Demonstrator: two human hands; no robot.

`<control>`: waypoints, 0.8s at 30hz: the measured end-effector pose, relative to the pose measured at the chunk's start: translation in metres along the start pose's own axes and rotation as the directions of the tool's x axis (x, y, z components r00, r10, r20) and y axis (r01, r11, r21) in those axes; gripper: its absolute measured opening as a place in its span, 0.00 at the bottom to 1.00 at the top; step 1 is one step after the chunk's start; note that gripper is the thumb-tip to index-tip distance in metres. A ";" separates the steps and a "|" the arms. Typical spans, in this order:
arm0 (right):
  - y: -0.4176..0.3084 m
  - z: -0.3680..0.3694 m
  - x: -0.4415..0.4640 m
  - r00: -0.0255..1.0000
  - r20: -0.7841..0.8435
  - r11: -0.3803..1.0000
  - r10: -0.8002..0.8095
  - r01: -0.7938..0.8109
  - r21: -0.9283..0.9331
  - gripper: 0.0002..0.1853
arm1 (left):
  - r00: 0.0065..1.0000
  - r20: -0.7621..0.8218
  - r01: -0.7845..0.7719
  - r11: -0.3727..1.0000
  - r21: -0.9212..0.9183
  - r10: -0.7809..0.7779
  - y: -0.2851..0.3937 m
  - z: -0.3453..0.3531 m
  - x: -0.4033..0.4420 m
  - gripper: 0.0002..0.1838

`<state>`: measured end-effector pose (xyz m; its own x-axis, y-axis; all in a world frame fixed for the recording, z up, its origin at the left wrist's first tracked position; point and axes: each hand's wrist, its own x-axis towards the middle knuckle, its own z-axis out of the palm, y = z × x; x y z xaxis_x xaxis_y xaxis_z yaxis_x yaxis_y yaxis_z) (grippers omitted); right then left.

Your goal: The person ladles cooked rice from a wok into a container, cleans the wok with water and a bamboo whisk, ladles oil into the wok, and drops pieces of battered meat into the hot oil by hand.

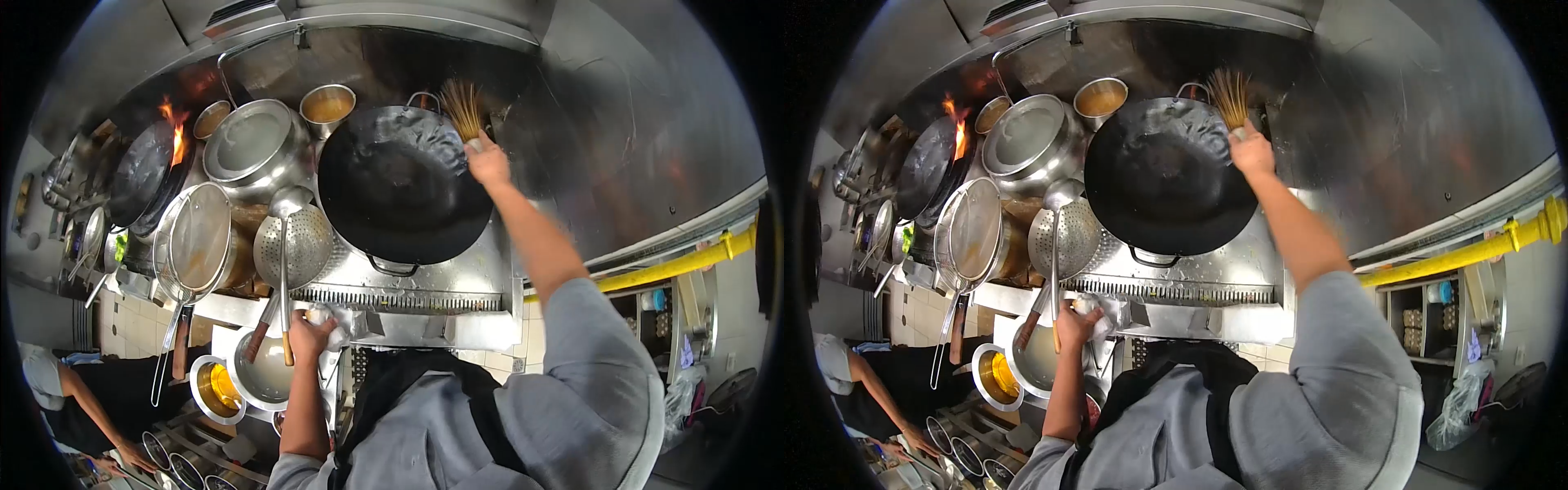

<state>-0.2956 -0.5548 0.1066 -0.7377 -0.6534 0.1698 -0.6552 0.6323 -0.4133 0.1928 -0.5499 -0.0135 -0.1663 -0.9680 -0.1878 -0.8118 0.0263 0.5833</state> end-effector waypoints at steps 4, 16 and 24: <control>-0.055 0.073 -0.034 0.974 0.224 0.960 -0.027 -0.037 0.279 0.29 | 0.997 0.033 0.072 0.993 0.089 -0.075 0.027 -0.011 -0.015 0.36; -0.052 0.068 -0.053 0.828 0.542 0.797 0.147 -0.423 0.431 0.34 | 0.899 -0.359 -0.210 0.966 0.149 0.250 0.014 -0.057 -0.054 0.22; 0.018 -0.064 -0.022 0.795 0.605 0.891 -0.039 0.301 -0.339 0.20 | 0.937 -0.332 -0.075 0.990 0.121 0.111 -0.018 -0.066 -0.061 0.27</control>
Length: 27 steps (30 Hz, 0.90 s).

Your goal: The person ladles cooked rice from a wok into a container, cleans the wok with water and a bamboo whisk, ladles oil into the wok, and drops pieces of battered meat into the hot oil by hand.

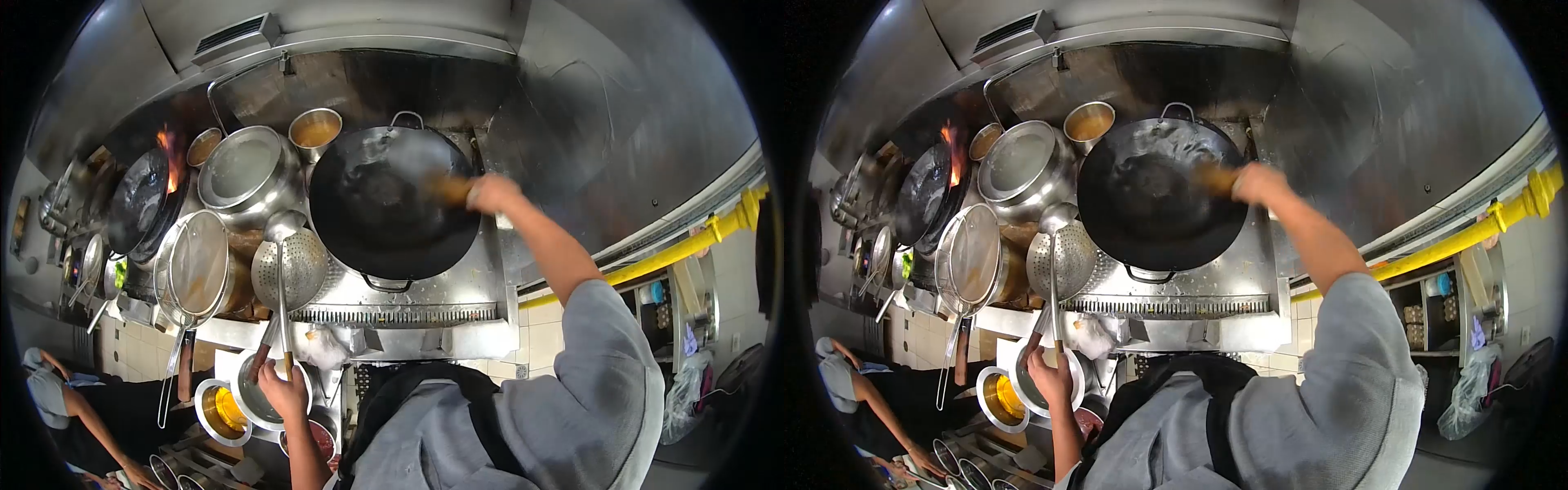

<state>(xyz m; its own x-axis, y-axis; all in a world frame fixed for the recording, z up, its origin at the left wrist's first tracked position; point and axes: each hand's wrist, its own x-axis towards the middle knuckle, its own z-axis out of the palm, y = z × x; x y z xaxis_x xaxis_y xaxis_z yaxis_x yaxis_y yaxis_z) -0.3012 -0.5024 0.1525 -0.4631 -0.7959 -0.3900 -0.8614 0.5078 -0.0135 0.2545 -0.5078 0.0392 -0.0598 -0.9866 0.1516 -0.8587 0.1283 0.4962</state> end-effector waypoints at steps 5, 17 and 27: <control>-0.036 0.015 0.034 0.721 -0.539 0.812 0.435 -0.055 0.581 0.27 | 0.952 0.207 0.230 0.973 0.005 -0.226 -0.029 0.023 0.001 0.36; 0.042 0.008 -0.079 0.971 -0.139 0.805 0.193 -0.076 0.588 0.32 | 0.793 0.546 0.396 0.909 -0.129 -0.268 -0.067 0.043 0.080 0.17; 0.014 0.281 -0.226 0.915 -0.173 0.462 0.365 -0.017 0.887 0.43 | 0.930 0.317 0.274 0.924 -0.266 -0.185 0.014 -0.001 0.036 0.21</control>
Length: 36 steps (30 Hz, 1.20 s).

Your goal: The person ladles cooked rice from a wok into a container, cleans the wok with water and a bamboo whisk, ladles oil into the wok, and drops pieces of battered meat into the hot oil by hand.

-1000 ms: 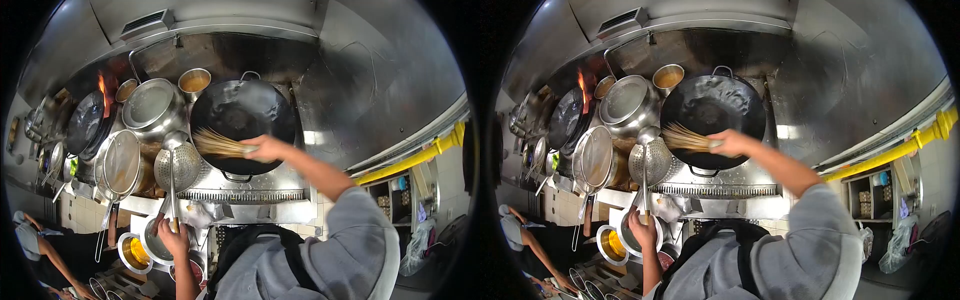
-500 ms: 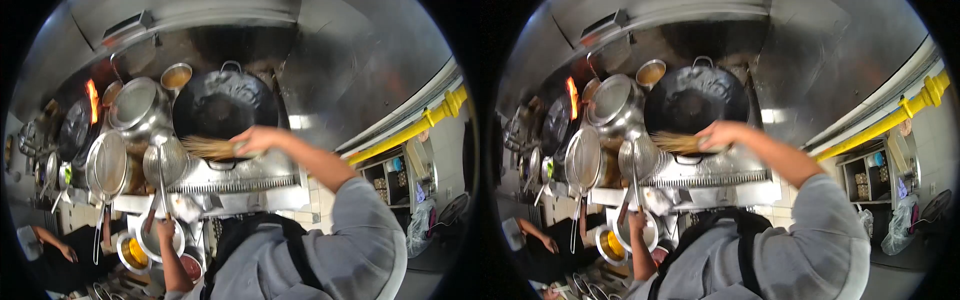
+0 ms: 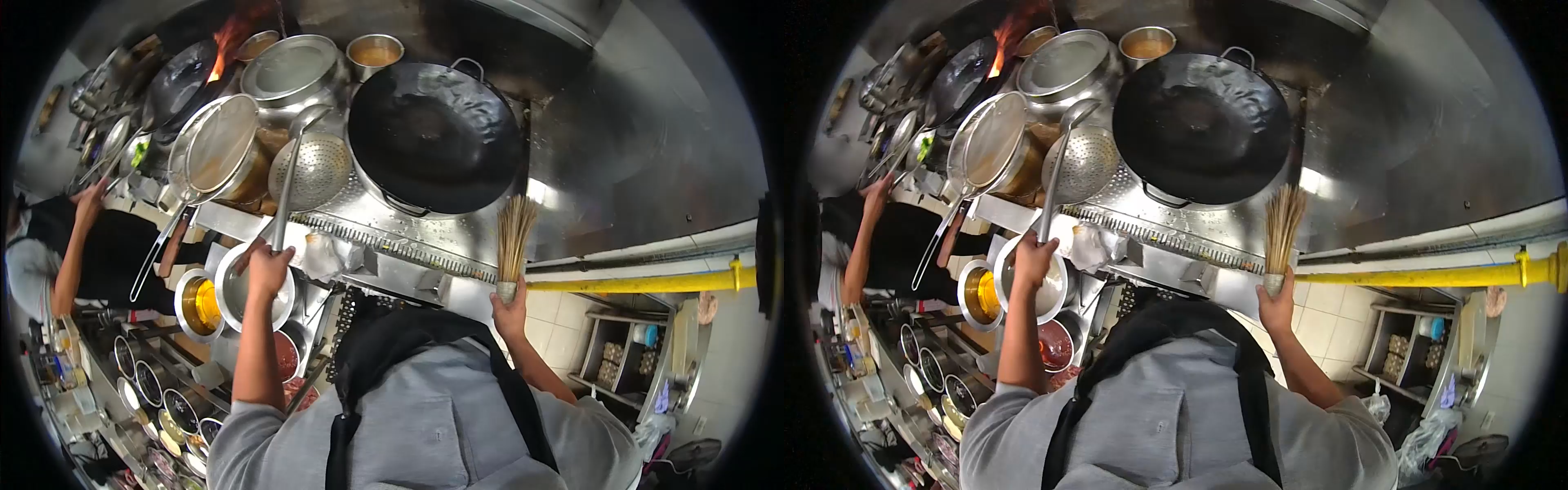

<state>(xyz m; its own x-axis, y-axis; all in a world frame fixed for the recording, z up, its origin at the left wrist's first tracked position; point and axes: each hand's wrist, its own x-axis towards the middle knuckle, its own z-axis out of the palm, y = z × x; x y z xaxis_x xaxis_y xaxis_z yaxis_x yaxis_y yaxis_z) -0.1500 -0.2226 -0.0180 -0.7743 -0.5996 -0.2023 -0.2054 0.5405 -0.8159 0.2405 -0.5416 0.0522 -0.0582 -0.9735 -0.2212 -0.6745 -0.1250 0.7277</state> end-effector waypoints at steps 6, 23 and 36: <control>-0.024 -0.014 0.018 1.000 -0.009 0.971 0.003 -0.005 -0.239 0.42 | 0.957 0.252 0.265 0.787 -0.556 -0.144 0.080 -0.011 -0.017 0.18; -0.013 -0.008 -0.012 0.991 -0.106 0.965 0.076 -0.047 0.257 0.35 | 0.800 0.593 0.573 0.418 -0.705 -0.096 0.151 -0.011 0.175 0.19; -0.016 -0.036 0.016 0.999 -0.032 0.955 -0.007 0.016 0.297 0.32 | 0.702 0.591 0.708 -0.306 -0.636 0.397 0.154 -0.057 0.043 0.15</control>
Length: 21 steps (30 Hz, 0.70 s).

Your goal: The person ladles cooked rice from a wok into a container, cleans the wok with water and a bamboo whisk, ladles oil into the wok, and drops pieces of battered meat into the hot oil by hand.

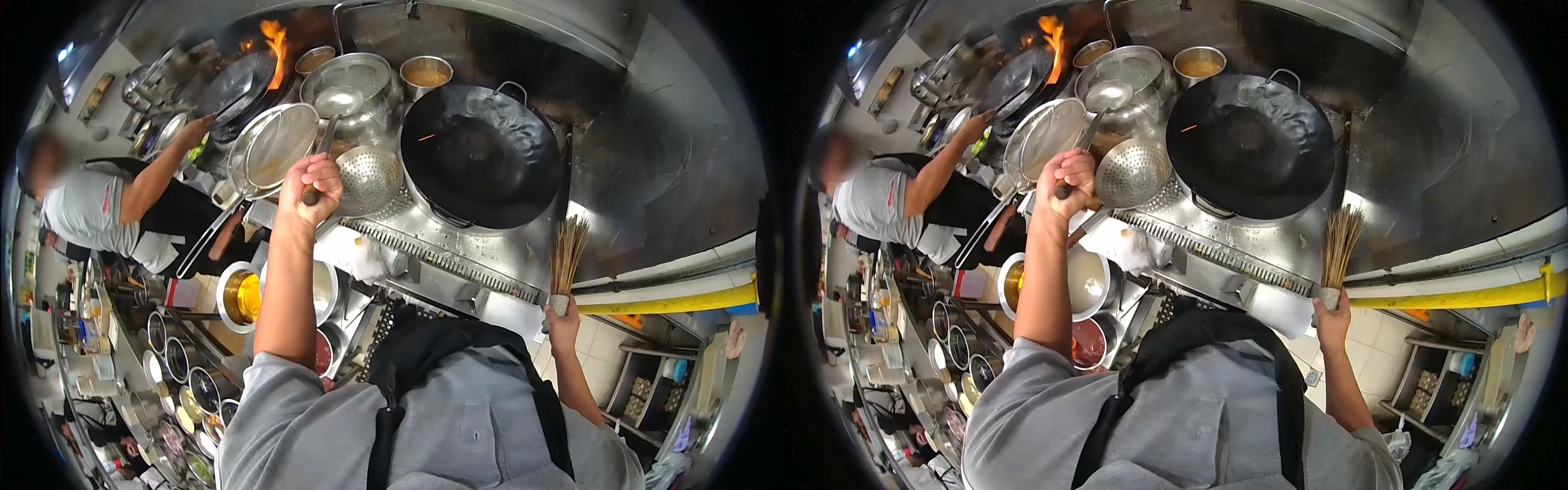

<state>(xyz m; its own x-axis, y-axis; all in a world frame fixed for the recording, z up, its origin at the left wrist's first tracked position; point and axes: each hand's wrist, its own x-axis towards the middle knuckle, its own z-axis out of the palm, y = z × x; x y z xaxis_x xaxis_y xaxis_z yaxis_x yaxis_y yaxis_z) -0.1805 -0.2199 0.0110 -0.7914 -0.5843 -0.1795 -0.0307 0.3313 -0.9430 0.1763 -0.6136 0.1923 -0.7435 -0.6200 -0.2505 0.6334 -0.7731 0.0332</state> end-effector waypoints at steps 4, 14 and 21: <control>-0.001 -0.014 0.013 1.000 0.026 1.000 -0.007 0.007 -0.013 0.28 | 0.993 -0.097 0.066 0.998 -0.006 -0.066 -0.037 -0.012 -0.043 0.15; -0.006 -0.029 0.022 0.996 0.090 1.000 -0.021 0.020 0.004 0.35 | 0.901 -0.432 0.168 0.954 0.247 -0.047 -0.107 -0.027 -0.117 0.14; -0.004 -0.026 0.014 0.996 0.088 0.999 0.000 0.003 -0.032 0.36 | 0.816 -0.561 0.266 0.769 0.582 0.142 -0.132 -0.017 -0.142 0.09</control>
<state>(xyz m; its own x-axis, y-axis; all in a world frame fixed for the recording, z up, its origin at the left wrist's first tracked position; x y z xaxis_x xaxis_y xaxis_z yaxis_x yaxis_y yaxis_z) -0.2076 -0.2100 0.0200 -0.7343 -0.6475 -0.2037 -0.0522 0.3530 -0.9342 0.2020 -0.4208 0.2067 -0.3962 -0.5407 -0.7421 0.1645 -0.8369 0.5220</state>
